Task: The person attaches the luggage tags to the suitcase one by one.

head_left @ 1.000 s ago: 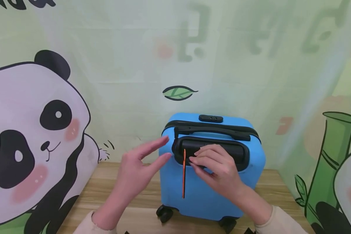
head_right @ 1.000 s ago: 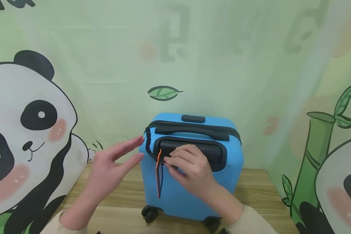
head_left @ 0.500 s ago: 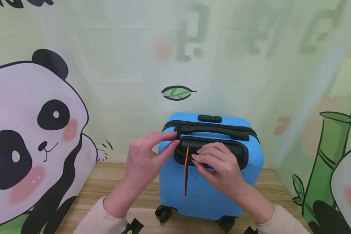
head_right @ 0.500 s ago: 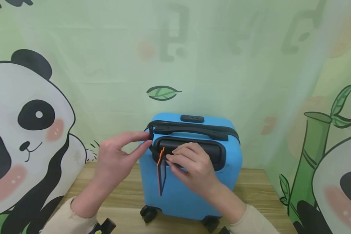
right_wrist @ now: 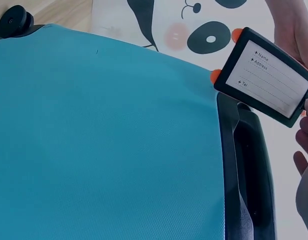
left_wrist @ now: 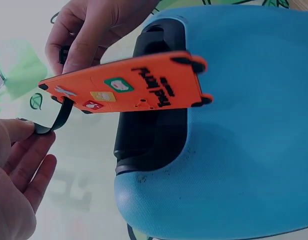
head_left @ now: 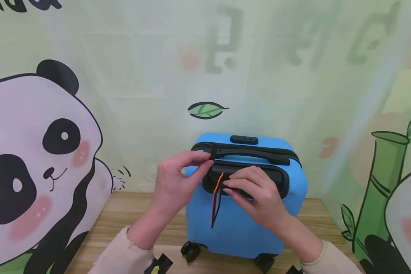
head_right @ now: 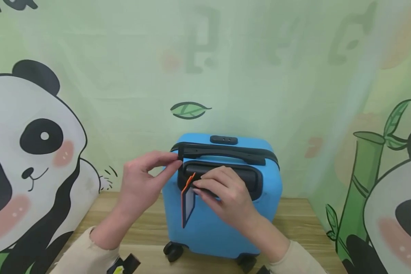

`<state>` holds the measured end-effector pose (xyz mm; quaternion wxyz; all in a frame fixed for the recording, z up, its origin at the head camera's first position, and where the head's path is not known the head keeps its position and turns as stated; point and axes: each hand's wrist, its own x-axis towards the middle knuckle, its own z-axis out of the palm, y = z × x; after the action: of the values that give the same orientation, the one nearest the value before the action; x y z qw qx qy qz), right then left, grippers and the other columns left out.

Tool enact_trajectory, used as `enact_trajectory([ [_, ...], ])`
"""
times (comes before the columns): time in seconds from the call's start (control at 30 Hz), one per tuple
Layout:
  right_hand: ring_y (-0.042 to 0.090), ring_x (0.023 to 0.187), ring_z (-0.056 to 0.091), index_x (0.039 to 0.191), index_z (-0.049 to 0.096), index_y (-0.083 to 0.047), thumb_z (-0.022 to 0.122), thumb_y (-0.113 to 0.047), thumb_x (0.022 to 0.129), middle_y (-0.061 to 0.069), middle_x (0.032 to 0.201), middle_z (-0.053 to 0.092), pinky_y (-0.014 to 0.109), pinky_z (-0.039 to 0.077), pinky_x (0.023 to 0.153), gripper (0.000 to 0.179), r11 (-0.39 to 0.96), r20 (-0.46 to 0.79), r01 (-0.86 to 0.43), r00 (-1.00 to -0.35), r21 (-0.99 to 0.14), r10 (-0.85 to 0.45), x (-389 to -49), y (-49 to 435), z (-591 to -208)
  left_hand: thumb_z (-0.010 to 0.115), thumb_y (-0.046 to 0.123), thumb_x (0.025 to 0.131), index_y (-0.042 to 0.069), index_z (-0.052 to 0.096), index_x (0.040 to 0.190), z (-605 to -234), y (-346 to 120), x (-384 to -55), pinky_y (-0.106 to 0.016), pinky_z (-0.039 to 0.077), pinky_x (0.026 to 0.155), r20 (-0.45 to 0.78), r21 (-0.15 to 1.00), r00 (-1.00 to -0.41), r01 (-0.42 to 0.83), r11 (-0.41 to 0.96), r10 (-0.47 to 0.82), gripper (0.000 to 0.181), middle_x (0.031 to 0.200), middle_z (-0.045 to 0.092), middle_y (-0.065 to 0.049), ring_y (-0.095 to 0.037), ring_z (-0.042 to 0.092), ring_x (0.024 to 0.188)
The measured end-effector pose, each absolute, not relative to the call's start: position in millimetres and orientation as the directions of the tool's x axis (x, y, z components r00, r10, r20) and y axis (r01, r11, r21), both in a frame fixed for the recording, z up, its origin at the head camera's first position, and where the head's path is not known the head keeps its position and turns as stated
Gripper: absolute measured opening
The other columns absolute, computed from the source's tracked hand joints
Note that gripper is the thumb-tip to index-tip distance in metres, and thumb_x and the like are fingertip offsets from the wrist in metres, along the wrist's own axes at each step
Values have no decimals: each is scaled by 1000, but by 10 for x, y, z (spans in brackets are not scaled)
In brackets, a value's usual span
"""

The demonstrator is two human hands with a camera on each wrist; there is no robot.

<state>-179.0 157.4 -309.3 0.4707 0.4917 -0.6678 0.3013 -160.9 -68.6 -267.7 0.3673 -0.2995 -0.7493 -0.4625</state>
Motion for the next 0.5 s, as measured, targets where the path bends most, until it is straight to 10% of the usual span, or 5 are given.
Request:
enact_trajectory([
  [0.5,28,114,70,132,72,-3,71,-44,103,13,125,74,21,52,105,51,336,895,-931,-266,-143,-357,-1803,1663,-3117,82,7,95,5,81,115,-2662,-579,-1582,-37,64,91,716,672,-696,709,214,57,20,108,81,-6,-18,77,97],
])
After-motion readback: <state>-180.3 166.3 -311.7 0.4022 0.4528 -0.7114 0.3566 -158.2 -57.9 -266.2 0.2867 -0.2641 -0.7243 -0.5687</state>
